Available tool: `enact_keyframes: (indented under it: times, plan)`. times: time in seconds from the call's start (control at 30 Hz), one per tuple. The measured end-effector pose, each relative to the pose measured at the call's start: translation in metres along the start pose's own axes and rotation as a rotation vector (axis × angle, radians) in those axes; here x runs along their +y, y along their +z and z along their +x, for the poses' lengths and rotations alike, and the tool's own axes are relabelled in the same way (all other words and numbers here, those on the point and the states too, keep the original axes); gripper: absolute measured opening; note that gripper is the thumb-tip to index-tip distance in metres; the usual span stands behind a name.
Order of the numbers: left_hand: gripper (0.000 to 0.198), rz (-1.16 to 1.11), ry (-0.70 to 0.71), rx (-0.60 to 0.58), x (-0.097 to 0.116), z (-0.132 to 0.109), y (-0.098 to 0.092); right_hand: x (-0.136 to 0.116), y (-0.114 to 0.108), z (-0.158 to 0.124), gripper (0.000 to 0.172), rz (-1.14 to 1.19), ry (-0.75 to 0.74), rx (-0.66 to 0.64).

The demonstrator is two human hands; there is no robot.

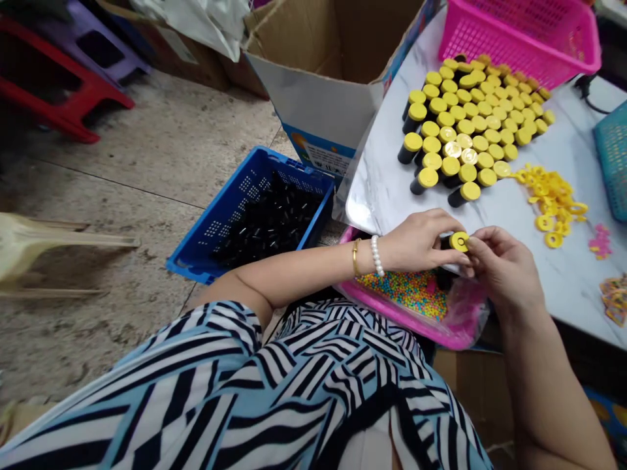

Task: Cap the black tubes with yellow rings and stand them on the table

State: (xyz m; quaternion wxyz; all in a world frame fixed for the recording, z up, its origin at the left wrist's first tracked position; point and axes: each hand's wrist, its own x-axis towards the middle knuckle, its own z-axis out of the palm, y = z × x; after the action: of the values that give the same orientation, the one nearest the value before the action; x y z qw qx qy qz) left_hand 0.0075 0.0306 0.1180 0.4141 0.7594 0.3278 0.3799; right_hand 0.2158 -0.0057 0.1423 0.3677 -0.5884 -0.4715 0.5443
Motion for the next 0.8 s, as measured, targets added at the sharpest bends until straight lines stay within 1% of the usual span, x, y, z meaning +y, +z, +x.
enact_keyframes:
  times: [0.03, 0.1, 0.17, 0.23, 0.27, 0.33, 0.4, 0.5, 0.6, 0.67, 0.7, 0.77, 0.8]
  plan:
    - [0.033, 0.058, 0.052, 0.020, -0.001, -0.002, 0.001, 0.001, -0.005, -0.002, 0.032, 0.017, 0.000, -0.025]
    - [0.031, 0.120, 0.096, 0.039, -0.003, -0.006, 0.005, 0.003, -0.016, -0.007, 0.036, 0.075, 0.014, -0.078]
    - [0.028, 0.148, 0.123, 0.028, -0.003, -0.007, 0.008, 0.002, -0.026, -0.009, 0.040, 0.139, 0.043, -0.105]
    - [0.026, 0.171, 0.149, 0.015, -0.003, -0.008, 0.010, -0.002, -0.031, -0.007, 0.036, 0.173, 0.072, -0.109]
    - [0.026, 0.183, 0.156, 0.013, -0.002, -0.008, 0.011, -0.006, -0.031, -0.004, 0.033, 0.167, 0.092, -0.122]
    - [0.027, 0.199, 0.162, 0.008, -0.002, -0.010, 0.011, -0.016, -0.027, 0.006, 0.031, 0.122, 0.171, -0.205]
    - [0.027, 0.207, 0.166, 0.002, -0.002, -0.012, 0.011, -0.026, -0.020, 0.016, 0.034, 0.033, 0.267, -0.288]
    - [0.025, 0.220, 0.164, 0.008, -0.003, -0.013, 0.013, -0.036, -0.011, 0.027, 0.043, -0.101, 0.341, -0.327]
    - [0.022, 0.248, 0.119, -0.011, -0.004, -0.008, 0.016, -0.035, -0.007, 0.024, 0.044, -0.142, 0.285, -0.312]
    - [0.020, 0.265, 0.073, -0.034, -0.003, -0.003, 0.016, -0.032, -0.003, 0.016, 0.045, -0.156, 0.199, -0.296]
    - [0.019, 0.269, 0.061, -0.037, -0.003, -0.001, 0.015, -0.031, -0.001, 0.011, 0.049, -0.171, 0.144, -0.296]
    - [0.025, 0.264, 0.072, -0.020, -0.002, -0.001, 0.008, -0.029, 0.003, 0.004, 0.057, -0.235, 0.038, -0.281]
    - [0.030, 0.260, 0.091, -0.004, -0.001, -0.005, 0.003, -0.028, 0.005, 0.002, 0.057, -0.281, -0.009, -0.242]
